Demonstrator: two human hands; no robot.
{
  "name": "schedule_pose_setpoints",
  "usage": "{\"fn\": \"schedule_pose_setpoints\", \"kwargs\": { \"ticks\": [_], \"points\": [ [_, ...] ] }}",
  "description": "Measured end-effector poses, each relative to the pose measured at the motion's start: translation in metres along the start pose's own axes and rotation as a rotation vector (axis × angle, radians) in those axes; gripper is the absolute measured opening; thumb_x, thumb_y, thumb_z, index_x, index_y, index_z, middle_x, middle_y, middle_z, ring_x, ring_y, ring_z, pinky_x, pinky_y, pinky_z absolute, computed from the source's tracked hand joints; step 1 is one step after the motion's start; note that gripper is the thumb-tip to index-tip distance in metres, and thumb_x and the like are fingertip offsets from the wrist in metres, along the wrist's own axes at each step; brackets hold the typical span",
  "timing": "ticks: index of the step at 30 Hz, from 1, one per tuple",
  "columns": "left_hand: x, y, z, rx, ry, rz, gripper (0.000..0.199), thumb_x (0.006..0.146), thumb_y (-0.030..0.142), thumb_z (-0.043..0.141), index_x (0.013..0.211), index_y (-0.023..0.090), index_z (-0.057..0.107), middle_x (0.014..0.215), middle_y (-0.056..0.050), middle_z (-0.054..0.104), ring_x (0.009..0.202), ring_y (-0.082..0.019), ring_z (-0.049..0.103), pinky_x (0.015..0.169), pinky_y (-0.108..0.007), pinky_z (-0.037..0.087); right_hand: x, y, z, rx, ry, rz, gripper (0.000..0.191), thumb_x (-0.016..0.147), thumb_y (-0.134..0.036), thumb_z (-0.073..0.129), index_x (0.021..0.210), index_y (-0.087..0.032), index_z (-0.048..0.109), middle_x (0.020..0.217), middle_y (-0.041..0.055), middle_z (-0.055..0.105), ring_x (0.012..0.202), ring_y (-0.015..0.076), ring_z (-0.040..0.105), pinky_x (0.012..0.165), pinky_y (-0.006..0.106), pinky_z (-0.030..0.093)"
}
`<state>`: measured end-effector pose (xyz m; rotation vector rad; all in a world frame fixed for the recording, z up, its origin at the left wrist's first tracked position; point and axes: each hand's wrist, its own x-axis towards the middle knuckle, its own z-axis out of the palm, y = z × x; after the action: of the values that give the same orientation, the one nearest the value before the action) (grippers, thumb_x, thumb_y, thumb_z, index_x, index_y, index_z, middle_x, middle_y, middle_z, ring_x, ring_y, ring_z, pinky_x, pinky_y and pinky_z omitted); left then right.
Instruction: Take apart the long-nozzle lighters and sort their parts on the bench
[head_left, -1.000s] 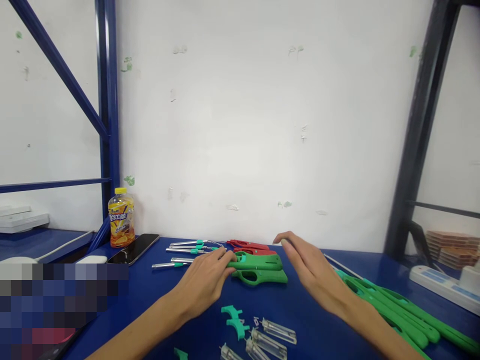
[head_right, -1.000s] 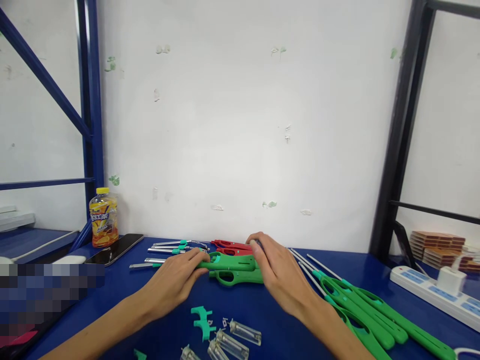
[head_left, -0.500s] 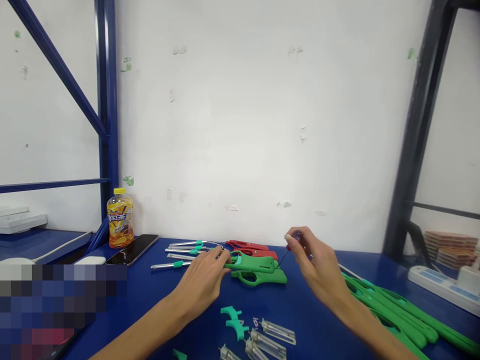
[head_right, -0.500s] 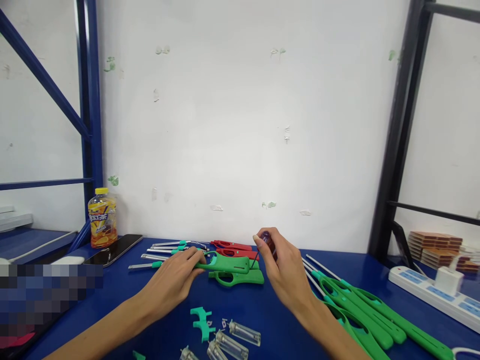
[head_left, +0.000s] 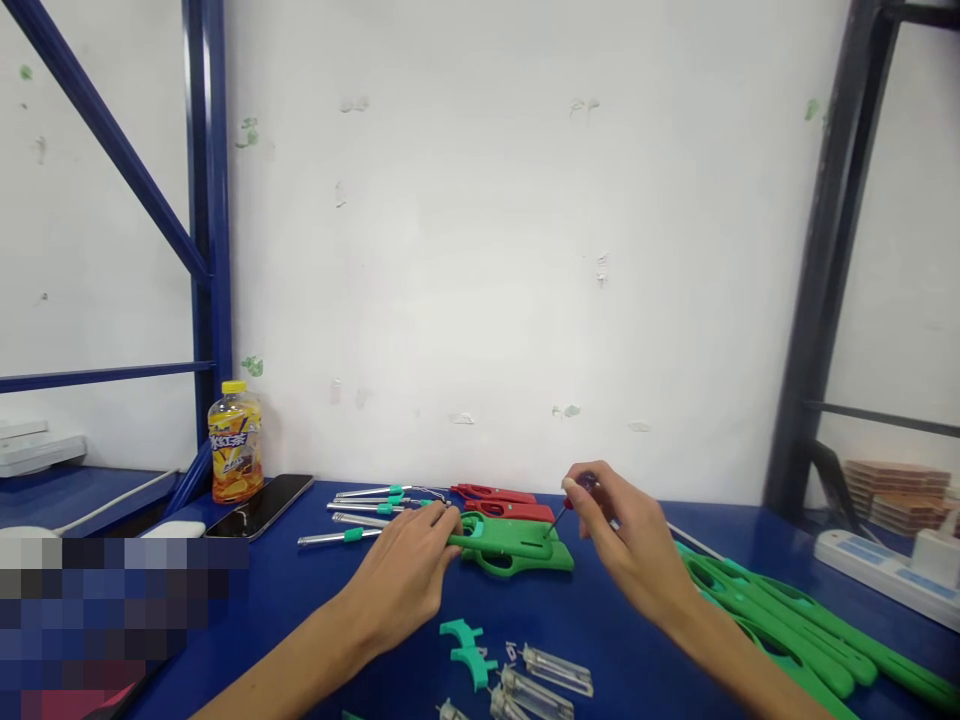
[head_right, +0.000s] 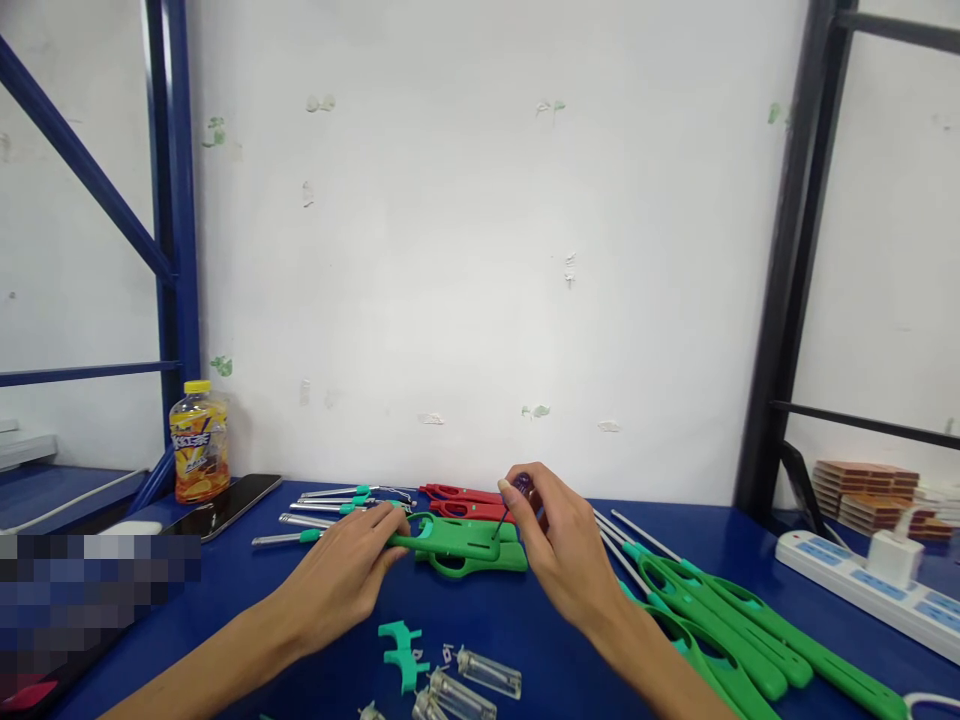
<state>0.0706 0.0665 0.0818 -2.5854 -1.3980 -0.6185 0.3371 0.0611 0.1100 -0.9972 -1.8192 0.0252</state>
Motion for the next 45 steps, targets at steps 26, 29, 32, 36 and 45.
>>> {"fn": "schedule_pose_setpoints", "kwargs": {
  "ticks": [26, 29, 32, 36, 45],
  "points": [
    [-0.007, -0.007, -0.012, -0.059, -0.25, 0.142, 0.004, 0.089, 0.026, 0.057, 0.092, 0.023, 0.055, 0.106, -0.004, 0.058, 0.095, -0.023, 0.062, 0.082, -0.035, 0.048, -0.001, 0.002, 0.012, 0.037, -0.268, 0.06, 0.027, 0.099, -0.048, 0.053, 0.093, -0.025, 0.066, 0.081, 0.0001, 0.066, 0.066, 0.0155, 0.059, 0.059, 0.028, 0.044],
    [-0.007, -0.006, -0.013, -0.057, -0.26, 0.136, 0.006, 0.089, 0.028, 0.059, 0.088, 0.023, 0.057, 0.104, -0.003, 0.06, 0.095, -0.023, 0.063, 0.082, -0.035, 0.048, -0.001, 0.002, 0.012, 0.047, -0.288, 0.084, 0.027, 0.099, -0.049, 0.054, 0.098, -0.025, 0.067, 0.075, -0.0004, 0.066, 0.063, 0.0162, 0.059, 0.056, 0.027, 0.043],
    [-0.007, -0.006, -0.013, -0.057, -0.269, 0.136, 0.007, 0.09, 0.029, 0.059, 0.088, 0.023, 0.057, 0.103, -0.003, 0.06, 0.097, -0.023, 0.063, 0.084, -0.035, 0.047, -0.002, 0.003, 0.012, 0.066, -0.289, 0.106, 0.029, 0.098, -0.049, 0.055, 0.114, -0.026, 0.062, 0.069, -0.0023, 0.064, 0.058, 0.0163, 0.059, 0.056, 0.028, 0.042],
    [-0.008, -0.007, -0.01, -0.049, -0.264, 0.135, 0.009, 0.09, 0.03, 0.059, 0.087, 0.023, 0.057, 0.101, -0.005, 0.061, 0.097, -0.025, 0.062, 0.082, -0.035, 0.046, -0.004, 0.002, 0.01, 0.083, -0.304, 0.118, 0.033, 0.098, -0.051, 0.055, 0.118, -0.026, 0.06, 0.065, -0.0036, 0.063, 0.053, 0.0158, 0.058, 0.056, 0.028, 0.043],
    [-0.009, -0.007, -0.006, -0.066, -0.259, 0.105, 0.014, 0.089, 0.034, 0.06, 0.083, 0.022, 0.053, 0.097, -0.004, 0.06, 0.085, -0.023, 0.062, 0.07, -0.033, 0.042, 0.001, 0.001, 0.009, 0.201, -0.189, 0.146, 0.032, 0.094, -0.053, 0.058, 0.094, -0.024, 0.07, 0.077, 0.0011, 0.068, 0.062, 0.0161, 0.06, 0.056, 0.028, 0.046]
  ]
}}
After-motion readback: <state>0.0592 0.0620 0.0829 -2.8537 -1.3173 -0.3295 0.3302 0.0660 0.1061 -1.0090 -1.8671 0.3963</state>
